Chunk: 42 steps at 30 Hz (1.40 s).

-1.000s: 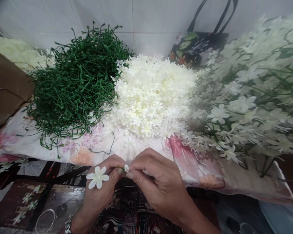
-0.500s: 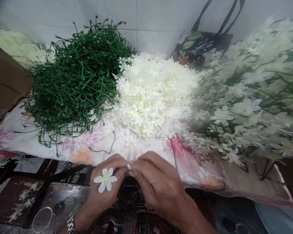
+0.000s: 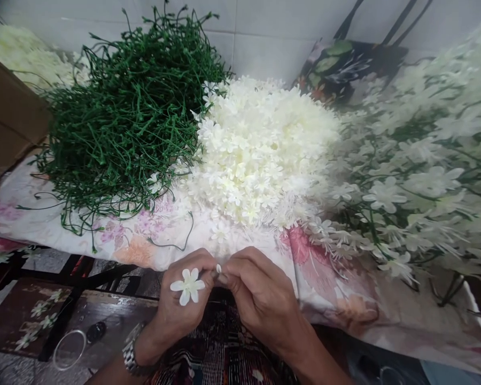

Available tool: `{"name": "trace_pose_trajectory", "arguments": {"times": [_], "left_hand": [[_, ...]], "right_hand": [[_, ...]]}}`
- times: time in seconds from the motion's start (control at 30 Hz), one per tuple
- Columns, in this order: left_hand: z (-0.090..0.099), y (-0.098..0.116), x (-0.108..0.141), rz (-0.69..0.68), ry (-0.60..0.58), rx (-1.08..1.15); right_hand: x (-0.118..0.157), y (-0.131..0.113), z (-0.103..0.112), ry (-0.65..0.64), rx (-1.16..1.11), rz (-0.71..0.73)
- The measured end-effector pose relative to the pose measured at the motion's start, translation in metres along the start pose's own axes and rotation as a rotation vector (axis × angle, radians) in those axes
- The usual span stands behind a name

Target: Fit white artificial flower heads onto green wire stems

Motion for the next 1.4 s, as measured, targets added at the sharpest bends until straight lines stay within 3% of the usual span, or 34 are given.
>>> {"name": "trace_pose_trajectory", "arguments": {"times": [0.23,0.4,0.53,0.8,1.07,1.4], "left_hand": [[0.004,-0.002,-0.003,0.065,-0.035,0.109],[0.008,-0.003,-0.007,0.15,-0.059,0.196],[0.007,0.001,-0.007,0.137,-0.065,0.174],[0.006,0.007,-0.005,0.048,-0.052,0.082],[0.005,0.0,-0.007,0.152,-0.077,0.135],[0.001,0.003,-0.009,0.146,-0.136,0.133]], "right_hand": [[0.002,0.001,-0.001,-0.016,-0.053,0.002],[0.0,0.0,0.014,-0.062,-0.011,-0.014],[-0.001,-0.008,0.023,-0.048,0.051,0.052],[-0.002,-0.013,0.013,-0.057,0.102,0.14],[0.002,-0.005,0.012,-0.06,-0.04,0.043],[0.004,-0.004,0.009,-0.092,-0.011,0.125]]}}
Point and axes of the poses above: each hand's wrist, its own x-axis away from the middle knuckle, its own z-axis out of the back of the hand, y = z × x, the point moved 8 cm from there along -x, towards the middle knuckle, and after that the axes turned 13 degrees about z, right-handed, at the moved point
